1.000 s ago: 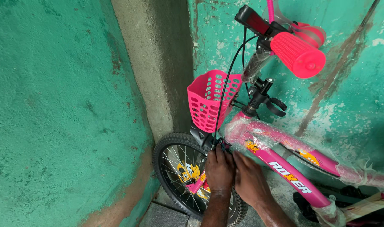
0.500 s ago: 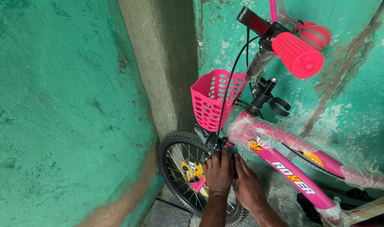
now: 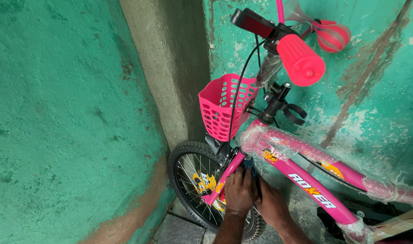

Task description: The person uses a wrench to tighten bolts on the rear wheel and then the front wheel of a pink children's bicycle. The bicycle is partially wrapped in bubble wrap during the process.

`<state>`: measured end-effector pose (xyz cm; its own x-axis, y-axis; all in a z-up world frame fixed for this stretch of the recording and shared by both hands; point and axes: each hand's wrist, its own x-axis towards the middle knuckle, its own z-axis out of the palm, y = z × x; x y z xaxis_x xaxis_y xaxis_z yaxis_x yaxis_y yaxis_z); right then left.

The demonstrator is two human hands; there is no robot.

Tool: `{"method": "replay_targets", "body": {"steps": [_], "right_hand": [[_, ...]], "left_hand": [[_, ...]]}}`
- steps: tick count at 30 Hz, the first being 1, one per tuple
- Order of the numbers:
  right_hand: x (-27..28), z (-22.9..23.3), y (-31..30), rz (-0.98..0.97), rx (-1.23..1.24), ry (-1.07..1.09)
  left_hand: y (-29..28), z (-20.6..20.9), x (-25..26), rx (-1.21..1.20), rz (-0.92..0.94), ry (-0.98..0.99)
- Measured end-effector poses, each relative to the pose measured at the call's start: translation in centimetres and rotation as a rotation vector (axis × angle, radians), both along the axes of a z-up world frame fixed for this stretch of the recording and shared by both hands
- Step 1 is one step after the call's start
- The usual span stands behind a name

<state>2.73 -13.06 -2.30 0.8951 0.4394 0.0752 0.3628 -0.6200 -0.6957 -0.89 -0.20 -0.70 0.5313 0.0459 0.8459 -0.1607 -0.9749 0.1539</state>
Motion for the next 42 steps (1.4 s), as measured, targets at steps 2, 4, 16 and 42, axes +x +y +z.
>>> {"method": "replay_targets", "body": {"steps": [2,4,16,42], "right_hand": [[0.5,-0.5,-0.2,0.002,-0.021,0.075],[0.9,-0.7,-1.3,0.104,0.064,0.139],[1.2,-1.5,-2.3,0.059,-0.103,-0.106],[2.8,-0.8,-3.2,0.114,0.154,0.018]], "left_hand": [[-0.8,-0.5,0.0,-0.085,-0.121,0.025],[-1.6,-1.1,-0.4,-0.050,-0.201,0.115],[-2.1,-0.3,0.3,0.000,0.068,0.160],[-2.3,2.4,0.1,-0.004,0.137,0.228]]}}
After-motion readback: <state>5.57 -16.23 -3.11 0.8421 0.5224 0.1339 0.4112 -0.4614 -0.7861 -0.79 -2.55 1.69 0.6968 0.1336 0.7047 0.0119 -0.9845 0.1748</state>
